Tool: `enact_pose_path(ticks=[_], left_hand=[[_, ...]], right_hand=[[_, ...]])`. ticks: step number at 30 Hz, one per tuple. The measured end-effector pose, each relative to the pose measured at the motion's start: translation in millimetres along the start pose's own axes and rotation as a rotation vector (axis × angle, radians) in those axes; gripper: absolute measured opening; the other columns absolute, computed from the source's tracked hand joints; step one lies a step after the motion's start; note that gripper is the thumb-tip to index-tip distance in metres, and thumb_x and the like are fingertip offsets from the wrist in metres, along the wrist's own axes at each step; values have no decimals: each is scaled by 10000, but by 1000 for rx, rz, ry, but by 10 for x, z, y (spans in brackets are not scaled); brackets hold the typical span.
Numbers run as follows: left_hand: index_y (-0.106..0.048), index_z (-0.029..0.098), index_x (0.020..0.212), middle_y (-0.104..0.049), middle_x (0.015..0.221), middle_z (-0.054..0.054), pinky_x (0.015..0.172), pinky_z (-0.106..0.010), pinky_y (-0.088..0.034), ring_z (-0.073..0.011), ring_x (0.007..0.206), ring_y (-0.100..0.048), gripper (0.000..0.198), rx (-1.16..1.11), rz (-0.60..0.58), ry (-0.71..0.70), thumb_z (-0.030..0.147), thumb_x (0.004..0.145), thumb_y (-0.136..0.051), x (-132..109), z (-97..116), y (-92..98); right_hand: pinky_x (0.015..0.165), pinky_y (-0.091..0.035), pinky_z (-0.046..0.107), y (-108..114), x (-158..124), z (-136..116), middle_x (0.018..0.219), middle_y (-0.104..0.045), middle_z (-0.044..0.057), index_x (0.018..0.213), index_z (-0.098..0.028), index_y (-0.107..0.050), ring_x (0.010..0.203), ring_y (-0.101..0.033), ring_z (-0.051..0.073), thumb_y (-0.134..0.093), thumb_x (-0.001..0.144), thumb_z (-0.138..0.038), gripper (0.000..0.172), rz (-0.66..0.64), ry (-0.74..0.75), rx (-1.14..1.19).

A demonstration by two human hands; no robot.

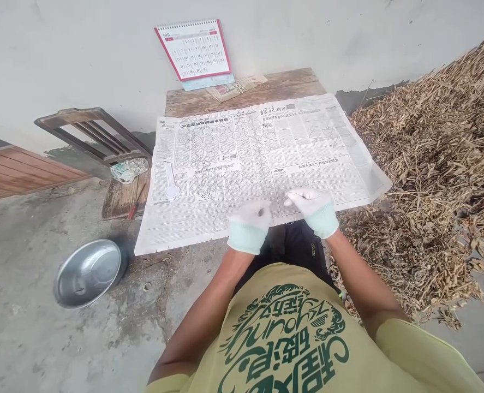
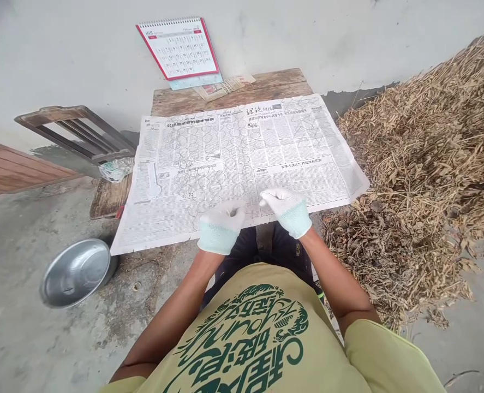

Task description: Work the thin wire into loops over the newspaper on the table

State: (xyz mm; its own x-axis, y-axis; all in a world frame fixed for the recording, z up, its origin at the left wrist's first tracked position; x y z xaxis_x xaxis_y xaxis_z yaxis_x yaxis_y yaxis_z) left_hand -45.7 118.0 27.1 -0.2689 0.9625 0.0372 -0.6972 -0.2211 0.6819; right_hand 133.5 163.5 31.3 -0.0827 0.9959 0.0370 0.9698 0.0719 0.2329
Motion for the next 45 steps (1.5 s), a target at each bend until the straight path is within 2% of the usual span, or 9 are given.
enact_pose_path(ticks=[3, 7, 11, 16, 23, 32, 35, 39, 45], left_hand=[[-854, 261, 994, -834, 923, -4, 925, -302, -597, -205, 918, -774, 245, -125, -32, 62, 209, 915, -628, 3, -69, -7], [-854, 263, 945, -807, 789, 13, 851, -286, -608, -189, 808, -761, 238, -115, 17, 129, 230, 916, -620, -5, -35, 35], [-853, 249, 870, -808, 809, 6, 916, -276, -588, -190, 860, -759, 198, 7, 111, 124, 217, 895, -659, -24, 79, 93], [-852, 254, 926, -820, 873, 3, 955, -284, -572, -196, 923, -760, 248, 85, 16, 41, 180, 923, -615, -69, 156, 72], [-850, 263, 911, -833, 914, 17, 922, -294, -584, -198, 909, -763, 228, -13, -40, 77, 187, 902, -635, -78, 120, 109], [-842, 271, 876, -777, 698, 31, 803, -304, -595, -181, 723, -748, 213, -98, -193, 140, 184, 863, -647, -56, -34, 136], [-839, 264, 840, -805, 784, 19, 795, -298, -590, -192, 778, -751, 208, -37, -150, 118, 187, 870, -648, -77, 23, 182], [-850, 259, 893, -824, 874, 9, 821, -295, -586, -210, 857, -751, 217, 16, -24, 95, 208, 895, -640, -110, 102, 243], [-855, 251, 953, -834, 932, -9, 950, -344, -587, -233, 955, -767, 216, -22, -12, 87, 210, 908, -647, -110, 70, 204]], right_hand=[[1000, -579, 447, 82, 27, -8, 930, -813, 28, 1001, -239, -811, 961, -757, 230, -662, 962, -371, 202, -50, 12, 124], [937, -613, 447, 133, 23, 23, 1153, -790, 68, 1309, -255, -705, 997, -761, 230, -564, 1025, -541, 427, -130, 59, 323], [975, -602, 458, -2, -45, 79, 1105, -804, 71, 1218, -234, -737, 1003, -764, 233, -663, 965, -478, 359, -225, -82, 253], [999, -588, 447, -100, -20, 65, 1020, -820, 52, 1172, -215, -773, 959, -774, 211, -721, 888, -324, 308, -228, -174, 240], [939, -610, 432, -27, 15, -2, 876, -813, 20, 978, -230, -845, 845, -761, 199, -674, 912, -325, 207, -258, -58, 227], [994, -572, 426, 102, 147, -62, 869, -807, 4, 809, -285, -835, 952, -758, 220, -670, 959, -392, 247, -493, 243, -106], [984, -585, 426, 133, 177, -39, 925, -818, 10, 947, -277, -842, 958, -766, 214, -653, 977, -447, 256, -476, 170, -45], [892, -619, 401, 104, 99, 52, 1076, -819, 60, 1248, -222, -761, 926, -777, 199, -595, 992, -519, 426, -466, 38, 186], [721, -612, 319, -55, -45, 213, 779, -787, 29, 896, -187, -796, 682, -723, 158, -691, 914, -384, 224, -435, -157, 118]])
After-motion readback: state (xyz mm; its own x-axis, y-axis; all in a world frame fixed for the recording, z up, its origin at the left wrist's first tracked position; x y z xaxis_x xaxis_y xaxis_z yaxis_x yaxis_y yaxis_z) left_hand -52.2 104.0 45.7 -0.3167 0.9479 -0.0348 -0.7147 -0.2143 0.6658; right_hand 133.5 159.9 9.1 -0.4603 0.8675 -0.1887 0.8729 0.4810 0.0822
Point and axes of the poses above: each hand's wrist, its own x-axis towards the middle knuckle, its own y-axis out of the back of the hand, z = x × y, the point moved 3 cm from there along x, towards the middle knuckle
